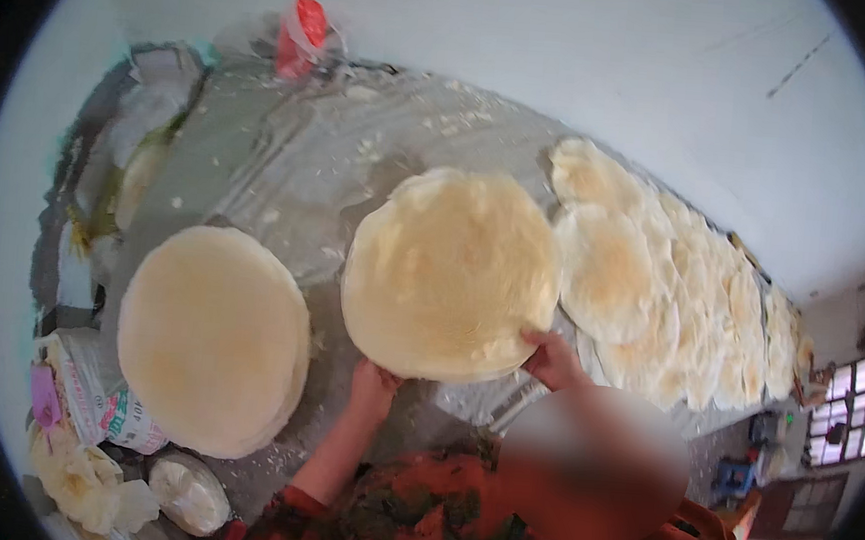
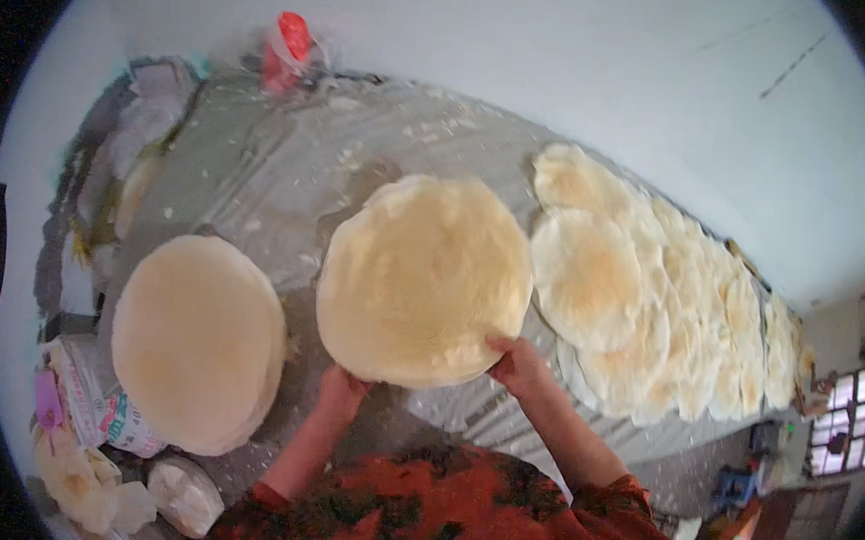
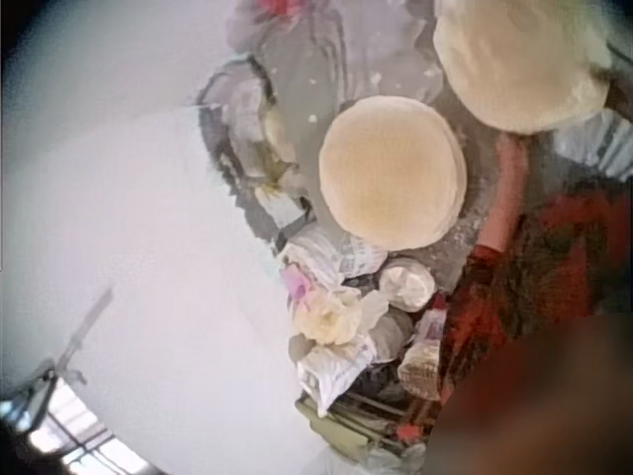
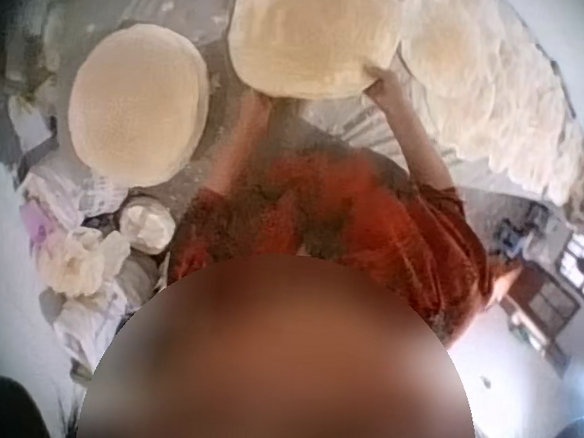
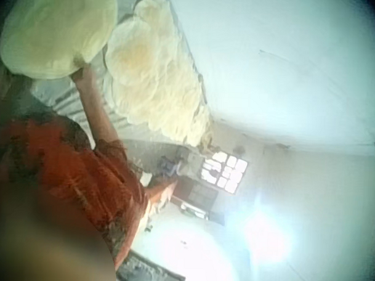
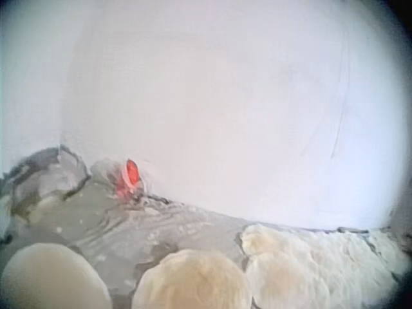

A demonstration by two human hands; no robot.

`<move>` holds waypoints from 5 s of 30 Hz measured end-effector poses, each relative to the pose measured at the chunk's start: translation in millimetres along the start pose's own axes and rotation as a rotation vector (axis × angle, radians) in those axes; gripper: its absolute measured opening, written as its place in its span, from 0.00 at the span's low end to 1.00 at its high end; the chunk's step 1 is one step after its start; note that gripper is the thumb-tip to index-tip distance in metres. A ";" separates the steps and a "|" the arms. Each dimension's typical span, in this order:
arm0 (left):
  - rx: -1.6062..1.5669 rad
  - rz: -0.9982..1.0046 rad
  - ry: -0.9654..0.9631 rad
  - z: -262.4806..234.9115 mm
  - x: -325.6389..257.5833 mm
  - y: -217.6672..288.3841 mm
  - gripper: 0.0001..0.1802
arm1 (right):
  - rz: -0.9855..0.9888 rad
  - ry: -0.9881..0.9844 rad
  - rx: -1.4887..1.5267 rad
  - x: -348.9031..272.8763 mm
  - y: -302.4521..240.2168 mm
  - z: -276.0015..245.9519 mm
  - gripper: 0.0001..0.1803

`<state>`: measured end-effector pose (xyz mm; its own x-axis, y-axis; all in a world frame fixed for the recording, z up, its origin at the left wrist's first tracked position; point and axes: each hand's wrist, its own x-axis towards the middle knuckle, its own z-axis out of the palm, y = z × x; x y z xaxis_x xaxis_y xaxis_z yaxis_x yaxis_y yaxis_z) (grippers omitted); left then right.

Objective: The person organizes and stacks flatbreads on a large production table by hand.

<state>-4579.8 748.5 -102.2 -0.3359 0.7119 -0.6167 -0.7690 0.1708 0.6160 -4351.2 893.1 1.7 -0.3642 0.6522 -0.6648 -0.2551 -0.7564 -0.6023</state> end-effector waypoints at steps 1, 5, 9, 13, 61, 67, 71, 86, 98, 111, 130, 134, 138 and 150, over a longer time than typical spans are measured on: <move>-0.250 -0.122 -0.153 -1.0 0.3 -8.4 0.18 | 0.055 0.073 0.020 0.4 26.7 -42.5 0.19; -0.629 -0.144 -0.375 -5.6 11.9 -26.4 0.29 | 0.240 0.236 -0.161 14.3 74.1 -117.2 0.12; -0.667 -0.163 -0.455 12.1 -3.3 10.1 0.31 | -0.254 0.563 -1.724 -23.3 73.3 -66.5 0.14; -0.411 -0.133 -0.497 17.7 3.4 24.3 0.32 | -0.699 0.325 -1.558 -40.9 68.0 -10.3 0.24; -0.225 0.009 -0.432 -7.1 -54.9 -44.9 0.29 | -0.820 -0.321 -1.361 -3.1 135.3 -30.9 0.16; 0.029 0.263 -0.090 -11.0 -43.4 -63.3 0.28 | -1.077 -0.166 -1.448 0.3 151.6 -29.1 0.07; 0.121 0.254 0.053 -10.0 -30.8 -73.4 0.30 | -0.553 -0.037 -1.415 49.4 59.6 -27.2 0.12; 0.222 0.301 0.127 -29.5 -45.9 -72.6 0.35 | -1.274 0.108 -1.565 -49.5 -289.4 137.8 0.12; -0.548 -0.069 -0.757 -1.5 -64.4 -48.5 0.26 | -0.781 -0.448 -1.760 -39.0 102.8 35.2 0.19; -0.164 0.001 -0.598 -15.9 -61.5 -53.9 0.30 | -0.819 -0.445 -1.469 -19.2 118.8 -31.6 0.36; -0.091 0.222 -0.120 1.9 -65.0 -63.4 0.22 | -1.018 -0.314 -1.722 -19.7 144.8 -0.7 0.33; -0.066 0.236 -0.046 9.6 -70.7 -55.9 0.23 | -0.998 -0.307 -1.539 -14.5 140.0 -0.5 0.33; -0.037 0.237 0.017 1.5 -62.0 -59.6 0.25 | -0.910 -0.202 -1.449 7.0 139.0 -15.9 0.29; 0.062 0.144 0.096 -67.8 -37.3 -67.9 0.25 | -0.935 0.041 -2.538 162.3 -223.5 118.5 0.13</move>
<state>-4551.9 664.2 -154.2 -0.4931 0.6643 -0.5617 -0.6752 0.1150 0.7286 -4459.4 1162.1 80.8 -0.7847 0.6042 -0.1382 0.5522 0.7828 0.2870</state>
